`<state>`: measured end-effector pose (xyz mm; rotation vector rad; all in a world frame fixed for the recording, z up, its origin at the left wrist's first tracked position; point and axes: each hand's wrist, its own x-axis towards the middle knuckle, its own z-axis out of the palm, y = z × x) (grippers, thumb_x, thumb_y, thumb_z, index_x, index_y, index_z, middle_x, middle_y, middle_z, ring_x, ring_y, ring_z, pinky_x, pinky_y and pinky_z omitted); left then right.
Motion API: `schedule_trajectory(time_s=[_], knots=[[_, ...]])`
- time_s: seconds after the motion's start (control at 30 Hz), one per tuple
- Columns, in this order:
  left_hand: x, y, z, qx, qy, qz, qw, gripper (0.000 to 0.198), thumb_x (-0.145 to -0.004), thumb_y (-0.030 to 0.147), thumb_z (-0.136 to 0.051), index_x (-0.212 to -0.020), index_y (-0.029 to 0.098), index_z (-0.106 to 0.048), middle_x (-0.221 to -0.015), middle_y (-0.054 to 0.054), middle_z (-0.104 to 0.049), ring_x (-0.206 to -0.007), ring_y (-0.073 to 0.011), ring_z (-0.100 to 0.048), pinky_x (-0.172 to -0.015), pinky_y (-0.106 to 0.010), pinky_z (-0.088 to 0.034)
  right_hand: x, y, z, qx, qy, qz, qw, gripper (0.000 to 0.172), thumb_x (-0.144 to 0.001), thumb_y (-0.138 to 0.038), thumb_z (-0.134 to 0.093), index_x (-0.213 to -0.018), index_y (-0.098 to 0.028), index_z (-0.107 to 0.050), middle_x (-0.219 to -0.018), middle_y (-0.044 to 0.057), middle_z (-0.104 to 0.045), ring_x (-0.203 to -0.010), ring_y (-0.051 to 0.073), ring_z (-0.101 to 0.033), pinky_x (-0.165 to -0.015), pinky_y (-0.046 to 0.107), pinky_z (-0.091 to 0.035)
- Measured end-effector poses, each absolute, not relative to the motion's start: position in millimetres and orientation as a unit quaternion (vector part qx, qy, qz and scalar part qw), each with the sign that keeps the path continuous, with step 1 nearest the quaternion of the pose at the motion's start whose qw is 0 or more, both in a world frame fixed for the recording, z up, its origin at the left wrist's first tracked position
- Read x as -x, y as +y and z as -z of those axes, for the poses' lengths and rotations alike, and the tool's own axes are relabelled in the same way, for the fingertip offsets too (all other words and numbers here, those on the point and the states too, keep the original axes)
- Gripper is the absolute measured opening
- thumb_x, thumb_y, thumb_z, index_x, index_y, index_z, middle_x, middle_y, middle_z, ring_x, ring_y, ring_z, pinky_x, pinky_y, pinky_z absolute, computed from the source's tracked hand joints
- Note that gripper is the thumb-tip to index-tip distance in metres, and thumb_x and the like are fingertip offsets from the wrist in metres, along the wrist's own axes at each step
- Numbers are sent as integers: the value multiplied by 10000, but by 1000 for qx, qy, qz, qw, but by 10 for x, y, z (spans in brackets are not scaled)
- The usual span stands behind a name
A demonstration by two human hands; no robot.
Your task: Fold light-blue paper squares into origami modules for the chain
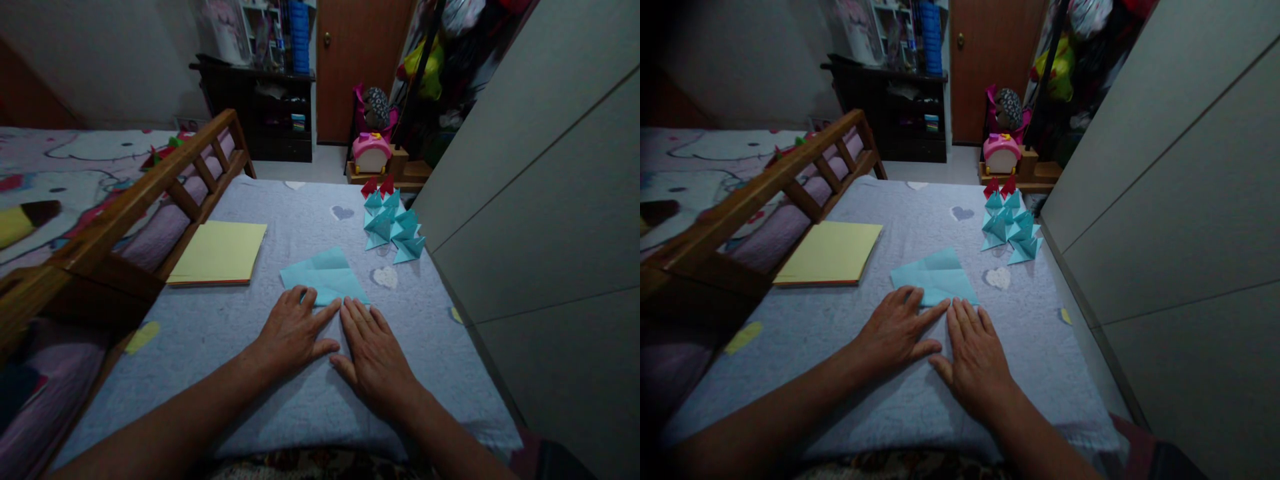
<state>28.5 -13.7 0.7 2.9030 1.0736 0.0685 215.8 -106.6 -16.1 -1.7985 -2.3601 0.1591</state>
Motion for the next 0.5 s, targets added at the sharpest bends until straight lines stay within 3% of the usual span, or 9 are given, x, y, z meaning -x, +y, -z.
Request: schedule_trajectory(time_s=[0.5], knots=[[-273,-125,-3,-937,348,-19,25,744,-849,696,-619,-1488,354,-451,-1247,-122,-536,-1115,-345,-439,-955,-459,-391,-2416,-1044,115,596,-800,-56,45,719,-968,-528,-487,-1546,-123,-349,-1628,145,-311,-1510,274,-280,-1213,496,-275]])
